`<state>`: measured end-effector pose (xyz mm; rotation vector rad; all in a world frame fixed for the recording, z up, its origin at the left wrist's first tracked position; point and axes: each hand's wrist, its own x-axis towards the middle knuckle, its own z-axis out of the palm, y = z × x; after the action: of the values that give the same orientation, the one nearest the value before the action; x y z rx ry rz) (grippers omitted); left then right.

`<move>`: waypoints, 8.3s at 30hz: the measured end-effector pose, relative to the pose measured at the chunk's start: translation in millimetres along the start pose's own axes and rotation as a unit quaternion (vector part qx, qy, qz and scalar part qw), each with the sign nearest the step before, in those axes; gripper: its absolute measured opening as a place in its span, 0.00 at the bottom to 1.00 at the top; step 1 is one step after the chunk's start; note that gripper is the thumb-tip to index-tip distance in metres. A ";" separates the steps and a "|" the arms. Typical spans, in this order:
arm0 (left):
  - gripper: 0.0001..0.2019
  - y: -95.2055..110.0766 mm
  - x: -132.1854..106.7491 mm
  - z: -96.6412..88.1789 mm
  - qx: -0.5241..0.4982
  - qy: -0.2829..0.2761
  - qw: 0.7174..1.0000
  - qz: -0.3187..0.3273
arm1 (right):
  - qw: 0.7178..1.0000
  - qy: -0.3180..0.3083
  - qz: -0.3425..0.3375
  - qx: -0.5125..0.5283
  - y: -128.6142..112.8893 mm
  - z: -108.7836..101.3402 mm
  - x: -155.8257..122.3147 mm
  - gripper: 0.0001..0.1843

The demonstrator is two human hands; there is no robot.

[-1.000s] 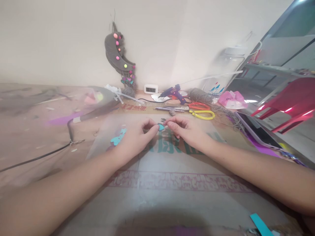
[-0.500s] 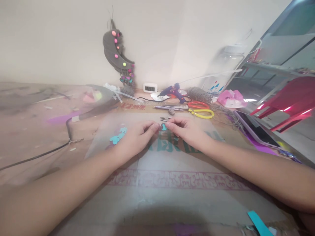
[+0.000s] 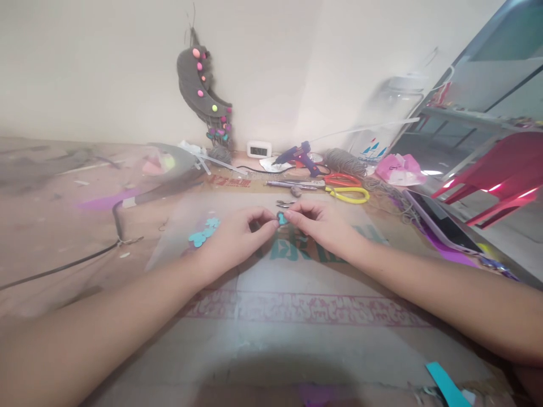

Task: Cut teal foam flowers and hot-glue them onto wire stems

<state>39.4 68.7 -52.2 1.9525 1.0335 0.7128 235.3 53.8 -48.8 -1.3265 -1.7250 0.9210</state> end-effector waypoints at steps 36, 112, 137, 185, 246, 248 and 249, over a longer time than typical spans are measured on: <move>0.06 -2.8 0.5 0.4 0.011 0.031 0.999 0.007 | 0.995 0.020 -0.062 -0.069 10.5 -2.0 1.5 0.12; 0.20 -17.1 4.6 1.8 -0.021 0.031 0.999 0.037 | 0.991 0.040 -0.103 -0.080 11.3 -0.9 3.1 0.10; 0.11 -7.9 3.2 1.3 -0.020 0.028 0.999 0.005 | 0.986 0.055 -0.112 -0.113 13.1 -2.8 2.7 0.08; 0.11 -16.0 6.0 2.6 -0.055 0.052 0.997 -0.005 | 0.991 0.108 -0.075 0.026 4.0 -8.3 0.8 0.15; 0.14 -14.0 6.2 6.0 -0.096 0.027 0.994 -0.051 | 0.996 0.039 -0.079 -0.014 12.0 -0.2 4.3 0.12; 0.15 -14.1 6.1 5.3 -0.104 0.027 0.992 -0.063 | 0.996 0.039 -0.083 -0.015 12.1 -0.2 4.1 0.12; 0.16 -14.0 6.0 4.7 -0.106 0.029 0.992 -0.063 | 0.995 0.041 -0.085 -0.015 12.0 -0.3 4.0 0.12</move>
<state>40.4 76.9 -65.9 1.6786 1.0605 0.7796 240.0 60.1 -58.7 -1.1976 -1.7638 0.7368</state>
